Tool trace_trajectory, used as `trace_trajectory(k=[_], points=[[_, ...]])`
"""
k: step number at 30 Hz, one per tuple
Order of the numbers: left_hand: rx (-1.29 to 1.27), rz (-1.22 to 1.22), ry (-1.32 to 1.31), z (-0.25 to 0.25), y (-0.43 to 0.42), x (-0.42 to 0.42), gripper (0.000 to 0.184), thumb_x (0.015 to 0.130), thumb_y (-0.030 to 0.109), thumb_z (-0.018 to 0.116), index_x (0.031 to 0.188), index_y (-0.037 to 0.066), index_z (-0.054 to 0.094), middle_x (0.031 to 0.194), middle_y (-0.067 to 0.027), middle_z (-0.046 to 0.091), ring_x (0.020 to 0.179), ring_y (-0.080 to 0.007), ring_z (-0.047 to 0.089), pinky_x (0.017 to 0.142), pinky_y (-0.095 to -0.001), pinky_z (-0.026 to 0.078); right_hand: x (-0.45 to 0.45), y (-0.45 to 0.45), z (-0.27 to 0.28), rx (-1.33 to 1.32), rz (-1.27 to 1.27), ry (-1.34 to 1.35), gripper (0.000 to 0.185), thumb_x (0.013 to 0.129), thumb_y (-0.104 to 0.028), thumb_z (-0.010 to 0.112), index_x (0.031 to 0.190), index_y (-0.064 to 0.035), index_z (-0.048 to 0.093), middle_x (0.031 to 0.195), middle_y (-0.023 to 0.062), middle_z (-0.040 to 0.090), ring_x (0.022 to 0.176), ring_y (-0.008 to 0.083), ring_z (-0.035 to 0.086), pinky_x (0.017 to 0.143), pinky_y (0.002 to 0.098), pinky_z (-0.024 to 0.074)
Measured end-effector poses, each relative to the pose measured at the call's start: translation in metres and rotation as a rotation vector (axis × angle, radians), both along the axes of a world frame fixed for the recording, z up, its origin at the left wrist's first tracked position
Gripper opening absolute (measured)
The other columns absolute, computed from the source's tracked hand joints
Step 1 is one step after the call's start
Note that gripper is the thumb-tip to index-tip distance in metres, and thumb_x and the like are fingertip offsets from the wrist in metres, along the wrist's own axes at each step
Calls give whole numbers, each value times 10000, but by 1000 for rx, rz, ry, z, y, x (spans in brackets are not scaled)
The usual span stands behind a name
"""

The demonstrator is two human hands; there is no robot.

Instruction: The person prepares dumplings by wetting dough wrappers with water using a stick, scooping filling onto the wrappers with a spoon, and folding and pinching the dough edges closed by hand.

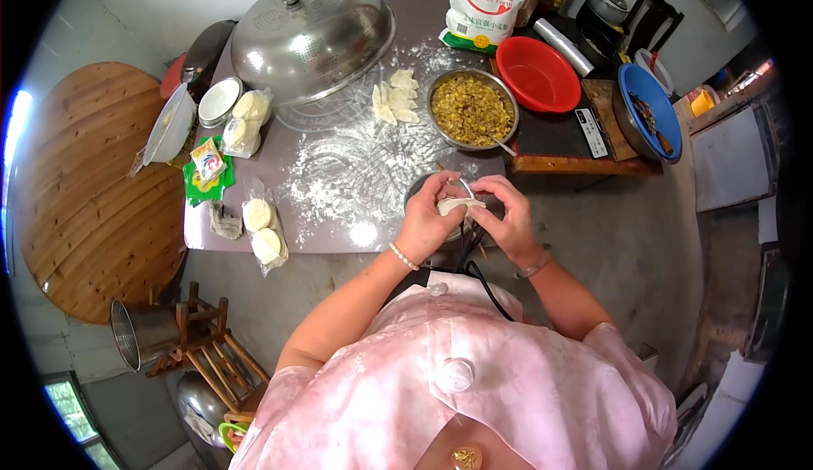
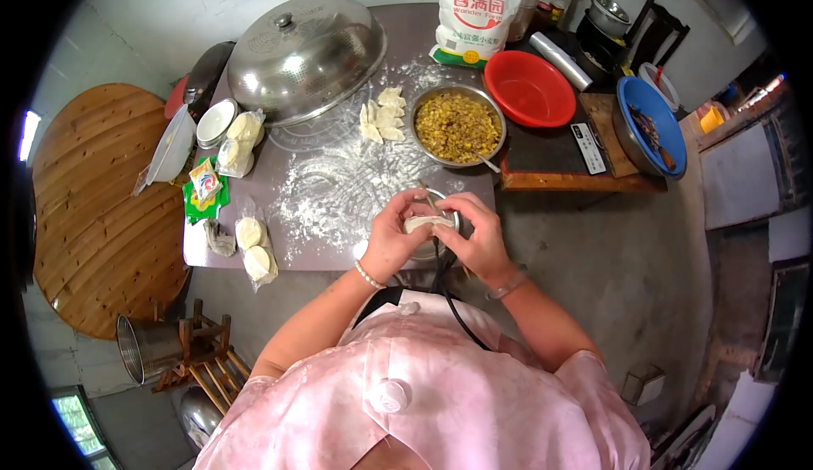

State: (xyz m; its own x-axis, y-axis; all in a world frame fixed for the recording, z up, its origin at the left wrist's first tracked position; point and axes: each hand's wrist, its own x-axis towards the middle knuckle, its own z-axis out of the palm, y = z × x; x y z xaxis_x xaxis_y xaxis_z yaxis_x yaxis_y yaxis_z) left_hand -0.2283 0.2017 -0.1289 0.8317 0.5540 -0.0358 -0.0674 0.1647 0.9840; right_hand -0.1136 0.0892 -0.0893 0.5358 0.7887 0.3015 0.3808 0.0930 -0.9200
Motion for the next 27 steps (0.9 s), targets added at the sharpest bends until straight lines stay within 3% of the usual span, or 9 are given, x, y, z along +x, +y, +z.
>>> trace_trajectory(k=[3, 9, 12, 18, 21, 27], points=[[129, -43, 43, 10, 1, 0, 482, 782, -84, 600, 1225, 4, 434, 1009, -89, 600, 915, -119, 581, 781, -242, 510, 2, 3, -5, -15, 70, -35, 130, 737, -11, 656, 862, 13, 631, 913, 107, 614, 877, 220, 597, 794, 307, 456], [-60, -24, -42, -1, 2, -3, 467, 780, -78, 617, 1214, -7, 457, 1033, -89, 605, 945, -115, 582, 783, -241, 510, 2, 5, -12, 3, 16, 8, 60, 757, 17, 631, 810, 17, 602, 904, 98, 618, 870, 214, 599, 785, 297, 455], [-198, 2, -32, -7, 3, -5, 363, 796, -60, 627, 1143, -18, 527, 1016, -86, 617, 918, -104, 591, 749, -235, 525, 1, 4, -11, -18, 7, 17, 48, 767, 17, 626, 805, 13, 598, 886, 92, 617, 854, 199, 596, 771, 289, 455], [-209, 15, 69, -4, 3, -8, 146, 827, -28, 619, 972, -21, 625, 944, -49, 644, 809, -87, 610, 721, -227, 539, 1, 4, -13, -32, 9, 18, 59, 766, -1, 634, 809, 14, 595, 849, 88, 615, 802, 179, 599, 735, 279, 462], [-198, 34, 10, -8, 2, -7, 129, 831, -17, 621, 960, -22, 628, 928, -43, 646, 795, -80, 610, 703, -221, 535, 0, 4, -13, -84, 16, 152, 72, 761, -12, 642, 809, 14, 595, 838, 83, 617, 781, 176, 600, 718, 280, 464], [-148, 61, 59, -5, -1, -6, 116, 833, -5, 623, 947, -24, 625, 910, -42, 647, 796, -72, 604, 683, -214, 530, 2, 5, -12, -32, -12, -56, 86, 730, -11, 659, 792, 7, 601, 816, 98, 612, 762, 211, 606, 691, 299, 467]])
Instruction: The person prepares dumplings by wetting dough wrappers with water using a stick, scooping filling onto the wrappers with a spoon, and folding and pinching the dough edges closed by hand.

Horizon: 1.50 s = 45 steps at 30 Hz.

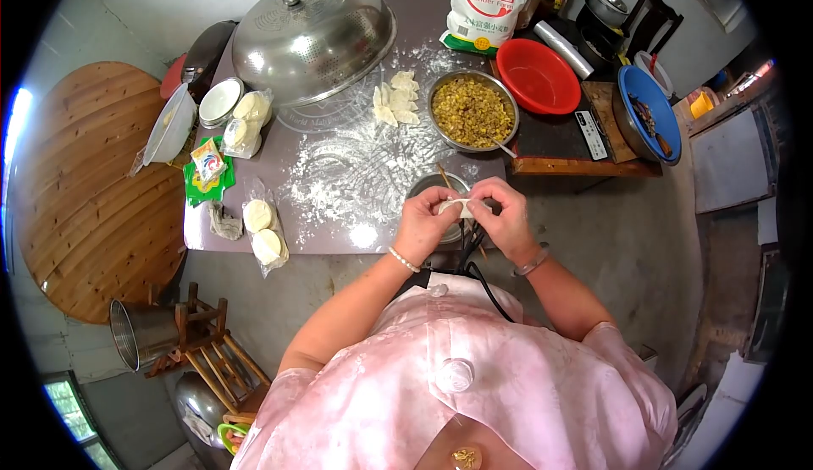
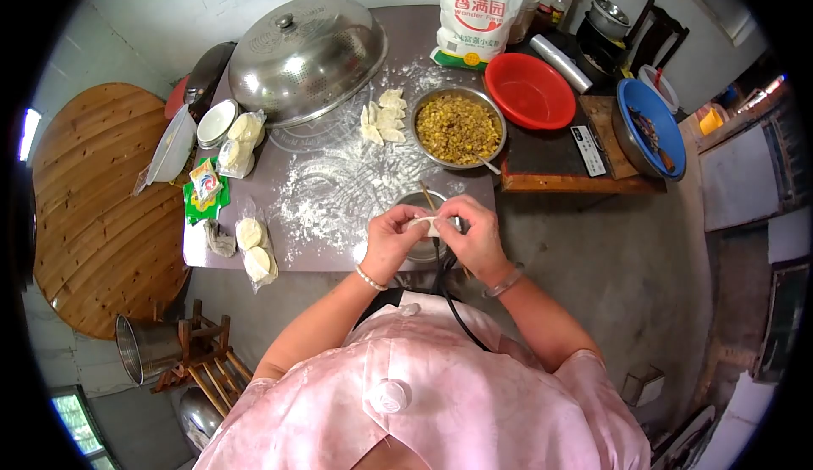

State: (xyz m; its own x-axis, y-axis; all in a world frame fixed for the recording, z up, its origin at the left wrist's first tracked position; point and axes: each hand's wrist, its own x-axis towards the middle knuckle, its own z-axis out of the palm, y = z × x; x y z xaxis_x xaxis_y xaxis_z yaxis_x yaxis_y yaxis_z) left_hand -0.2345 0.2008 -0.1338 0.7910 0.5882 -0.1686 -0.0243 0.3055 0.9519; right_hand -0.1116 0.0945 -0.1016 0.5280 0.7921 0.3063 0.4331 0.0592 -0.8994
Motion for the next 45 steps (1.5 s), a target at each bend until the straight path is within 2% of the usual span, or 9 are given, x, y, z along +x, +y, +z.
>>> trace_trajectory(k=[3, 6, 12, 21, 24, 30, 36, 39, 45], points=[[150, 6, 56, -6, -2, 1, 104, 834, -9, 617, 936, -30, 622, 897, -34, 642, 809, -65, 597, 674, -204, 522, -5, -1, 9, 4, 56, -195, 86, 732, 12, 651, 794, 17, 592, 851, 88, 603, 792, 166, 582, 721, 265, 459], [225, -21, 79, 1, -3, -1, 113, 835, -13, 613, 946, -32, 616, 895, -32, 634, 823, -63, 588, 694, -200, 511, -3, 0, 7, -52, 9, -74, 97, 711, -10, 670, 780, 9, 604, 792, 108, 601, 745, 256, 598, 669, 321, 470], [236, -19, -75, -6, -3, 2, 287, 807, -66, 610, 1076, -17, 523, 979, -43, 593, 876, -84, 578, 768, -210, 491, -8, 2, 6, -18, -74, -155, 99, 708, -14, 673, 788, 4, 617, 808, 102, 611, 757, 256, 605, 666, 327, 476], [40, -40, -159, 11, -8, 5, 494, 778, -53, 602, 1229, 2, 406, 930, -68, 605, 822, -91, 582, 716, -218, 481, -3, 2, 2, -24, -76, -208, 103, 681, -1, 661, 738, -7, 575, 763, 106, 578, 720, 291, 580, 645, 349, 471], [38, -48, -133, 8, -7, 5, 505, 782, -64, 592, 1242, 0, 395, 948, -69, 598, 826, -95, 585, 715, -218, 482, -2, 1, -3, -33, -76, -236, 120, 705, -19, 668, 807, -6, 606, 767, 99, 585, 718, 249, 587, 636, 329, 467], [40, -23, -112, 7, -3, 3, 542, 782, -116, 592, 1265, 15, 386, 978, -81, 582, 891, -114, 590, 772, -224, 492, -1, 2, 15, -63, 40, 34, 162, 750, -69, 689, 886, 8, 649, 813, 74, 604, 742, 144, 582, 651, 266, 457], [8, 3, -149, 4, -2, 0, 505, 787, -70, 605, 1249, -9, 408, 997, -67, 585, 856, -98, 593, 737, -212, 489, 1, 6, -10, -3, 59, 112, 110, 780, -4, 656, 883, 30, 638, 852, 56, 605, 762, 126, 587, 643, 248, 476], [-28, -32, -94, -2, 1, -4, 435, 806, -77, 611, 1210, -20, 461, 1090, -104, 584, 954, -120, 591, 765, -230, 516, -4, 4, -1, -63, 33, 438, 57, 812, 17, 628, 866, 36, 631, 880, 42, 601, 743, 96, 585, 586, 215, 493], [-9, 45, 38, -1, 2, -9, 176, 838, 3, 631, 1005, -37, 597, 873, -66, 656, 767, -104, 639, 670, -226, 538, -1, 3, -5, -51, 41, 427, 51, 829, 6, 621, 870, 37, 626, 874, 35, 601, 691, 78, 585, 558, 198, 499]])
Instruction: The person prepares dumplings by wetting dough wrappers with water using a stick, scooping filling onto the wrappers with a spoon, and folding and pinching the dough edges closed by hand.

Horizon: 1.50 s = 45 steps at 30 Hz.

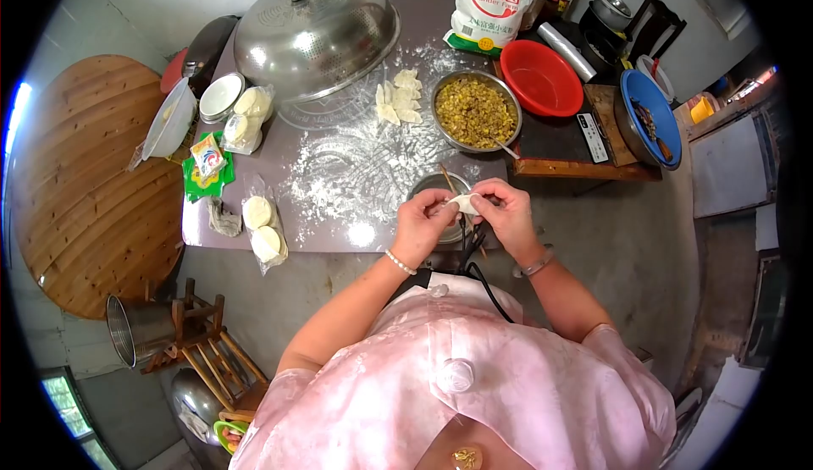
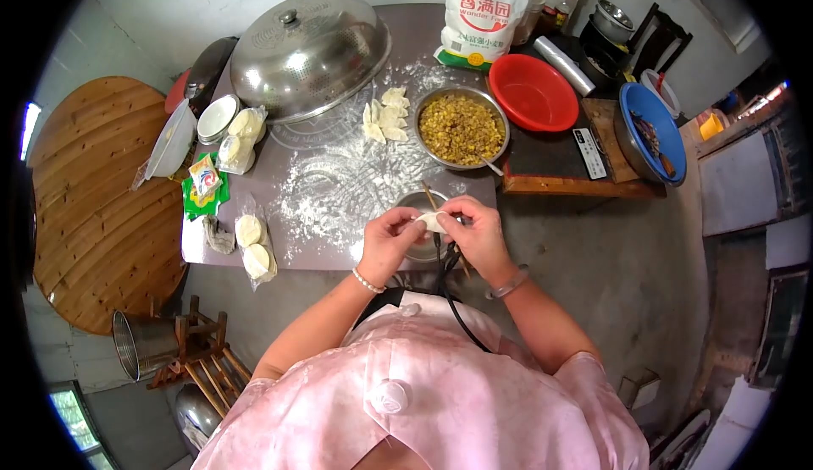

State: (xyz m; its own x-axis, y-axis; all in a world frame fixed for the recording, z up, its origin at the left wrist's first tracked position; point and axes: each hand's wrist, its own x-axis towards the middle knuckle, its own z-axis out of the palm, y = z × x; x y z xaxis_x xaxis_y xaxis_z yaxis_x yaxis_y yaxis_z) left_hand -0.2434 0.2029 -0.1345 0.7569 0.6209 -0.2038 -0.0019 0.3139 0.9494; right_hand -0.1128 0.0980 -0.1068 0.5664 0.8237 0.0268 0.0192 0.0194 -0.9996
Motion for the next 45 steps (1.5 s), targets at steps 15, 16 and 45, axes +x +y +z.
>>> trace_trajectory(k=[15, 16, 45], points=[[65, 71, 30, -1, -6, 3, 103, 832, 80, 650, 884, -8, 638, 734, -2, 622, 667, -41, 572, 580, -201, 472, -5, 4, 5, -9, 71, -309, 120, 782, -19, 653, 891, 22, 623, 792, 60, 608, 706, 110, 580, 569, 236, 471], [131, 60, 37, -4, -6, 2, 103, 831, 65, 647, 895, -14, 631, 751, -10, 628, 669, -49, 585, 591, -198, 483, -7, 5, 11, -48, 71, -303, 116, 774, -18, 654, 879, 22, 624, 787, 64, 603, 709, 119, 580, 579, 244, 471], [-19, 47, -19, 0, 3, 3, 173, 830, 22, 624, 991, -41, 620, 812, -52, 648, 673, -92, 619, 626, -211, 520, 10, 4, 13, -288, 195, -148, 288, 732, -88, 724, 985, 30, 652, 813, 66, 671, 776, 123, 627, 672, 263, 501]])
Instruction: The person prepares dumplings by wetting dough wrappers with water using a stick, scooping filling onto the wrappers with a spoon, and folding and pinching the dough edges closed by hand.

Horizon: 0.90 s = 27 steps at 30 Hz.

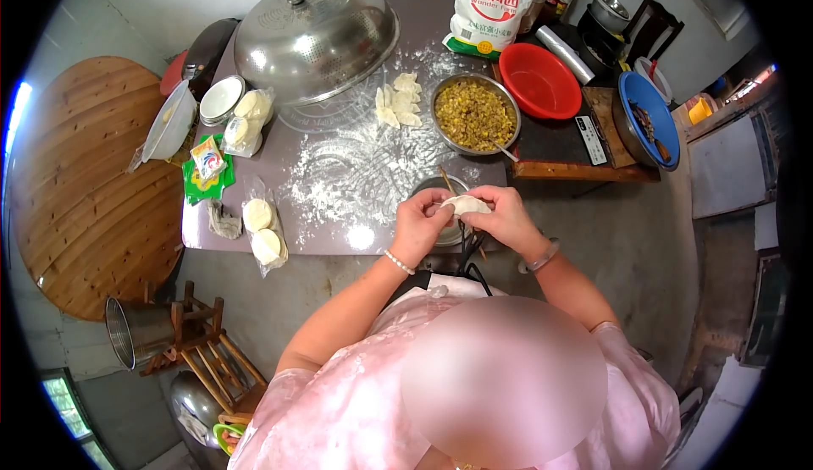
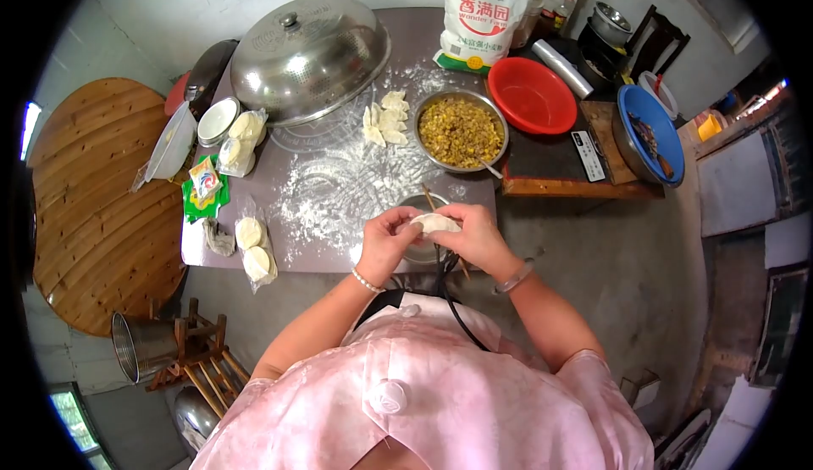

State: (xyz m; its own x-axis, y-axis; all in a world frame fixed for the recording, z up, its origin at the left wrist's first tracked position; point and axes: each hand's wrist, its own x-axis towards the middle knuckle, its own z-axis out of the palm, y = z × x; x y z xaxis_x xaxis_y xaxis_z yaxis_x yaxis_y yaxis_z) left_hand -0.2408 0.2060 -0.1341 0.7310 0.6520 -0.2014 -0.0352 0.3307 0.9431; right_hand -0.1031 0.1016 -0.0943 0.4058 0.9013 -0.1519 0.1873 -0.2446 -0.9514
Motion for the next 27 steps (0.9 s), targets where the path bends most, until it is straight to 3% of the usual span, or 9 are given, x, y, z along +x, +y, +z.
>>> trace_trajectory(k=[3, 6, 9, 12, 18, 27], points=[[53, 2, 31, 6, 2, -3, 154, 834, 21, 624, 975, -39, 612, 834, -52, 647, 684, -88, 620, 624, -218, 523, 3, 0, -3, -59, -43, 101, 291, 723, -95, 723, 978, 28, 658, 813, 72, 678, 757, 112, 623, 667, 266, 498], [1, -34, 66, -3, 7, -8, 115, 841, 35, 625, 932, -36, 612, 788, -42, 642, 662, -81, 615, 608, -212, 519, 4, 2, -6, -44, -41, 18, 286, 708, -98, 720, 961, 22, 664, 826, 90, 685, 743, 120, 631, 666, 273, 496], [46, -54, 118, -5, 10, -11, 100, 849, 50, 624, 903, -33, 612, 736, -31, 632, 635, -73, 607, 591, -203, 507, 5, 4, -5, -66, 10, -81, 300, 725, -29, 718, 1006, 36, 637, 838, 47, 660, 726, 73, 594, 639, 223, 491], [114, -57, 148, -2, 13, -12, 117, 849, 69, 630, 901, -35, 616, 702, -26, 623, 602, -70, 597, 575, -201, 494, 0, 9, -4, 17, -10, -99, 288, 694, -95, 711, 955, 18, 662, 826, 123, 686, 747, 171, 654, 678, 294, 498], [247, 5, 119, 2, 21, -13, 136, 843, 94, 641, 901, -29, 628, 721, -10, 626, 649, -56, 582, 592, -195, 471, 0, 19, 2, 20, 26, -148, 275, 691, -88, 704, 943, 15, 662, 822, 137, 680, 750, 185, 658, 674, 295, 496], [343, -85, 297, -5, 37, -19, 249, 851, 105, 642, 1053, -37, 605, 876, -39, 635, 703, -59, 558, 606, -208, 470, -8, 34, 5, 18, 80, -133, 296, 691, -101, 712, 961, 5, 658, 839, 137, 678, 767, 191, 660, 682, 296, 497]])
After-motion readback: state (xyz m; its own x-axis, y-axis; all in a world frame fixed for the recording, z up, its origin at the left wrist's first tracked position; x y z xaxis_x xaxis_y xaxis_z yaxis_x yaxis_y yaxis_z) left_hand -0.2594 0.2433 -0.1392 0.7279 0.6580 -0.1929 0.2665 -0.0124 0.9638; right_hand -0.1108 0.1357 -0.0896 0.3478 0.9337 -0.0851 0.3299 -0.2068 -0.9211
